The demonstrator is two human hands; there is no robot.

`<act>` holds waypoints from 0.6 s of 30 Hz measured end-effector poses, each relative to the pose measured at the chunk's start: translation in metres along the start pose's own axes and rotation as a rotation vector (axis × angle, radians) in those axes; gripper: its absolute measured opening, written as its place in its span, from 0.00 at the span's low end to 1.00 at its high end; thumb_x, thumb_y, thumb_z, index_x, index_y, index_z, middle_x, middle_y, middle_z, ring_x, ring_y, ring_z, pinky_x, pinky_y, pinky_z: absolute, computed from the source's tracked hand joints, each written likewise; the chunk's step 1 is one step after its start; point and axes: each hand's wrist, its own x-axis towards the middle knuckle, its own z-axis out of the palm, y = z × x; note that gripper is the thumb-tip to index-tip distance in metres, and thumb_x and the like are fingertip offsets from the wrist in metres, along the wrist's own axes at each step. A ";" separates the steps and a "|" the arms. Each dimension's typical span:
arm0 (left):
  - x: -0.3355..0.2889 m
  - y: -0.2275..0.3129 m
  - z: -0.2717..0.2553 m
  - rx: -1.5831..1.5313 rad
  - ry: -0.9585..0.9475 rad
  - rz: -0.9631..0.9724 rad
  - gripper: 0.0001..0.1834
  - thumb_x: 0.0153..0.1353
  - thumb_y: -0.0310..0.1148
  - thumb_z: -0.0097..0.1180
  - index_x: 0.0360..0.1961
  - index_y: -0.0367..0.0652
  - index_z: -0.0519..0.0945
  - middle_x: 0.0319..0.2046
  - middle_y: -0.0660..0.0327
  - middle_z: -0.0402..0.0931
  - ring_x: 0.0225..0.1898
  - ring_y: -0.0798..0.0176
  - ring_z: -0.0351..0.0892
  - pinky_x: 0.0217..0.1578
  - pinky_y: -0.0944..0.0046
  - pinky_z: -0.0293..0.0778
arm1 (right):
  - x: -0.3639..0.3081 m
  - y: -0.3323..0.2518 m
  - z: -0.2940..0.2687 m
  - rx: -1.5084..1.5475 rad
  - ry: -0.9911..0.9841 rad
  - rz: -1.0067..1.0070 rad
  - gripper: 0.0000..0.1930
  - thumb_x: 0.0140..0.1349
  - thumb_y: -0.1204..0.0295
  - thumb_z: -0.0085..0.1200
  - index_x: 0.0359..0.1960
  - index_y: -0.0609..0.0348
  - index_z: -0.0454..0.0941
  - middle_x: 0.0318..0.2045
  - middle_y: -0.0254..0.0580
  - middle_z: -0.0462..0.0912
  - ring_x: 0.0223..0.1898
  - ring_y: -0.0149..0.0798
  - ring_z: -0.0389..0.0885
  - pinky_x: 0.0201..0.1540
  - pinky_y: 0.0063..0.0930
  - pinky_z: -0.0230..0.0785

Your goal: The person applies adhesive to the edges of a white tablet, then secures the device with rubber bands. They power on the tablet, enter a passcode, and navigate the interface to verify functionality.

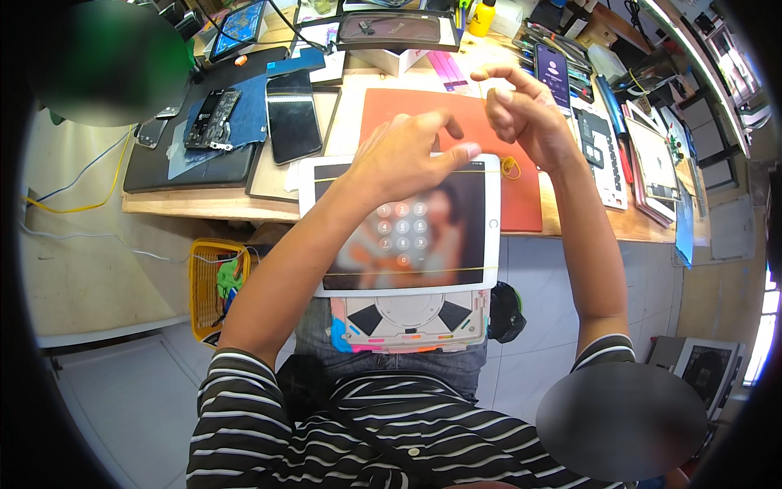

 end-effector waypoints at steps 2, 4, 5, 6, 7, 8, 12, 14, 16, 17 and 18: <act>0.000 -0.005 0.001 0.099 -0.050 0.110 0.19 0.62 0.47 0.65 0.45 0.43 0.83 0.22 0.54 0.81 0.27 0.51 0.83 0.30 0.53 0.73 | -0.002 0.003 0.005 -0.139 0.002 -0.038 0.18 0.68 0.60 0.59 0.55 0.54 0.81 0.23 0.23 0.69 0.24 0.21 0.66 0.27 0.18 0.58; -0.002 -0.009 0.005 0.109 0.002 0.142 0.21 0.58 0.47 0.69 0.45 0.44 0.83 0.24 0.52 0.82 0.31 0.49 0.84 0.33 0.52 0.75 | -0.005 0.004 0.008 -0.246 -0.044 -0.030 0.19 0.69 0.57 0.58 0.56 0.52 0.80 0.24 0.24 0.70 0.26 0.22 0.67 0.32 0.19 0.62; -0.002 -0.004 0.002 0.094 -0.011 0.123 0.22 0.58 0.47 0.69 0.46 0.44 0.83 0.24 0.51 0.82 0.30 0.49 0.83 0.33 0.53 0.75 | -0.009 0.007 0.008 -0.245 -0.038 -0.022 0.20 0.69 0.55 0.57 0.56 0.52 0.80 0.23 0.23 0.70 0.26 0.22 0.67 0.31 0.19 0.62; -0.003 0.003 -0.003 0.082 -0.024 0.103 0.22 0.58 0.47 0.69 0.47 0.43 0.82 0.24 0.51 0.82 0.30 0.49 0.83 0.33 0.54 0.75 | -0.012 0.011 0.007 -0.242 -0.034 -0.015 0.20 0.70 0.54 0.56 0.56 0.52 0.79 0.22 0.22 0.69 0.26 0.21 0.67 0.31 0.19 0.61; -0.004 0.013 -0.010 0.078 -0.060 0.031 0.23 0.58 0.46 0.69 0.48 0.43 0.82 0.26 0.50 0.82 0.33 0.47 0.84 0.37 0.53 0.76 | -0.013 0.011 0.004 -0.248 -0.085 -0.039 0.24 0.70 0.49 0.55 0.57 0.52 0.78 0.21 0.21 0.68 0.26 0.20 0.66 0.30 0.19 0.60; -0.006 0.028 -0.021 0.074 -0.096 -0.042 0.24 0.58 0.46 0.69 0.50 0.42 0.81 0.28 0.49 0.83 0.37 0.46 0.84 0.40 0.53 0.77 | -0.015 0.012 0.003 -0.192 -0.103 -0.013 0.26 0.69 0.46 0.55 0.57 0.51 0.77 0.20 0.21 0.68 0.25 0.20 0.66 0.30 0.19 0.59; -0.014 0.034 -0.034 -0.120 -0.119 -0.086 0.22 0.59 0.42 0.69 0.50 0.41 0.81 0.26 0.54 0.82 0.34 0.54 0.85 0.37 0.56 0.76 | -0.027 0.012 0.008 -0.002 -0.214 0.016 0.37 0.64 0.34 0.51 0.58 0.55 0.76 0.32 0.28 0.77 0.34 0.23 0.75 0.38 0.21 0.67; -0.015 0.016 -0.016 -0.484 -0.017 0.122 0.21 0.60 0.41 0.69 0.50 0.41 0.81 0.22 0.59 0.79 0.28 0.62 0.81 0.32 0.59 0.71 | -0.029 0.011 0.026 0.077 -0.254 -0.044 0.39 0.63 0.33 0.51 0.57 0.58 0.75 0.42 0.33 0.80 0.43 0.26 0.79 0.44 0.23 0.72; -0.019 0.011 -0.015 -0.645 0.012 0.185 0.20 0.62 0.38 0.68 0.50 0.39 0.80 0.22 0.64 0.79 0.26 0.70 0.77 0.29 0.64 0.68 | -0.029 0.004 0.037 0.035 -0.271 -0.117 0.40 0.62 0.34 0.53 0.54 0.62 0.77 0.53 0.38 0.77 0.53 0.30 0.78 0.54 0.28 0.74; -0.022 0.015 -0.021 -0.632 -0.013 0.146 0.19 0.63 0.37 0.67 0.51 0.38 0.80 0.23 0.66 0.81 0.26 0.74 0.75 0.28 0.68 0.67 | -0.031 -0.002 0.038 -0.009 -0.275 -0.132 0.39 0.62 0.34 0.53 0.54 0.62 0.78 0.53 0.38 0.77 0.53 0.30 0.78 0.55 0.28 0.74; -0.026 0.020 -0.028 -0.569 -0.032 0.092 0.18 0.64 0.36 0.67 0.51 0.37 0.80 0.25 0.67 0.82 0.27 0.76 0.75 0.29 0.70 0.67 | -0.031 -0.006 0.038 -0.053 -0.280 -0.146 0.39 0.63 0.34 0.53 0.53 0.62 0.78 0.53 0.38 0.77 0.53 0.30 0.78 0.55 0.29 0.73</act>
